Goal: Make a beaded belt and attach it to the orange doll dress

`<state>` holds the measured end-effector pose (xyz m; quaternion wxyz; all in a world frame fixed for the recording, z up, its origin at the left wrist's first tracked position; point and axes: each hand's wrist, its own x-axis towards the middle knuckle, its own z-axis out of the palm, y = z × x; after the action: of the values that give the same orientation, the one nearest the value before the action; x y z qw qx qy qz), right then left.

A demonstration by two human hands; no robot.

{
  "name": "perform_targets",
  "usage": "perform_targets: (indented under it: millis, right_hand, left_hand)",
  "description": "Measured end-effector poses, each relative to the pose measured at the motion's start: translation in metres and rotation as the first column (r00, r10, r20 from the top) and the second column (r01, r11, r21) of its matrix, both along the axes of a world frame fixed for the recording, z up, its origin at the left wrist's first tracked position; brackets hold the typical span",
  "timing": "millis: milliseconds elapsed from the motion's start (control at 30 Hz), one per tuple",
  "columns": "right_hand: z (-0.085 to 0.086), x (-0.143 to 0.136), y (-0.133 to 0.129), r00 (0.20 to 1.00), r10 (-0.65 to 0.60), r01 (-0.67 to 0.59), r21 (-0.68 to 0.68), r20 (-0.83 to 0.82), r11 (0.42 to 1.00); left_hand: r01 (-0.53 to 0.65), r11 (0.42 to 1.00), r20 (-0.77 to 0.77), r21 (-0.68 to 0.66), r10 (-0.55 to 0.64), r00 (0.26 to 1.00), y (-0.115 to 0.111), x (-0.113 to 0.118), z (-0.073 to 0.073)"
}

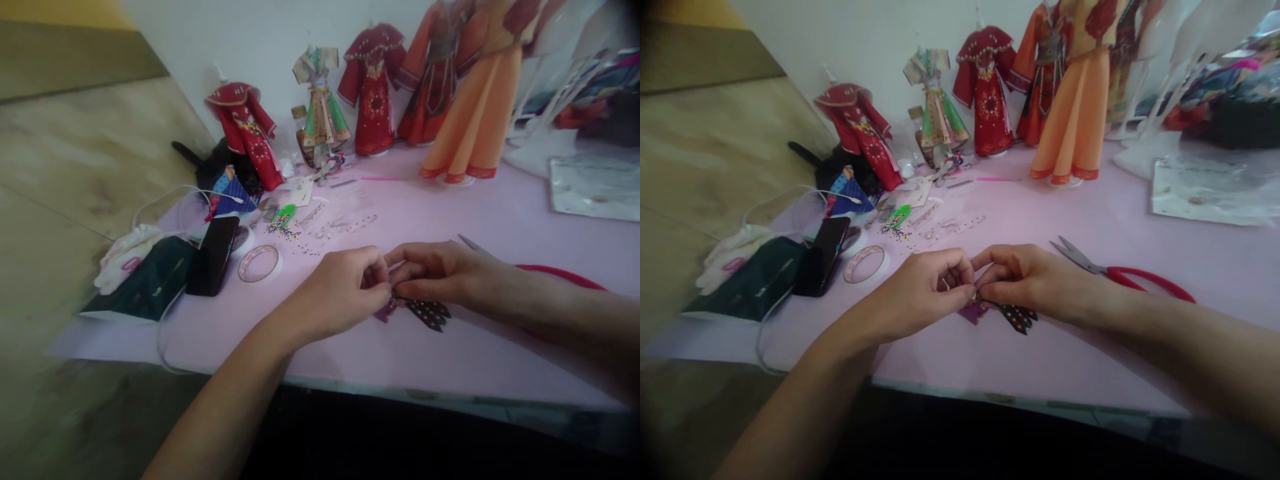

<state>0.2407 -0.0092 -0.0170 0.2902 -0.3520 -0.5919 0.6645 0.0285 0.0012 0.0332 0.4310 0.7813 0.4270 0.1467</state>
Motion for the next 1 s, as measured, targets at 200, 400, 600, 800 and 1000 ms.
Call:
perform_targets:
  millis: [200, 400, 600, 800, 1000]
  right_hand:
    - [0.001, 0.000, 0.000, 0.999, -0.036, 0.036, 0.005, -0.027, 0.999]
    - [0.005, 0.000, 0.001, 0.989, -0.118, 0.123, 0.051, -0.091, 0.991]
    - [0.009, 0.002, 0.001, 0.976, -0.194, 0.205, 0.101, -0.102, 0.974]
    - [0.011, -0.002, -0.004, 0.966, -0.245, 0.257, 0.175, -0.086, 0.950]
    - [0.012, -0.004, -0.007, 0.979, -0.193, 0.202, 0.198, -0.064, 0.959]
  left_hand:
    - [-0.027, 0.999, 0.043, 0.044, 0.025, 0.999, -0.005, 0.001, 0.002]
    - [-0.140, 0.975, 0.166, 0.174, 0.111, 0.980, 0.005, -0.007, 0.003]
    - [-0.109, 0.994, 0.227, -0.019, 0.110, 0.968, 0.013, -0.004, -0.006]
    - [-0.076, 0.988, 0.285, -0.134, 0.112, 0.952, 0.008, 0.007, -0.011]
    - [-0.092, 0.994, 0.270, -0.063, 0.106, 0.957, 0.004, 0.009, -0.012]
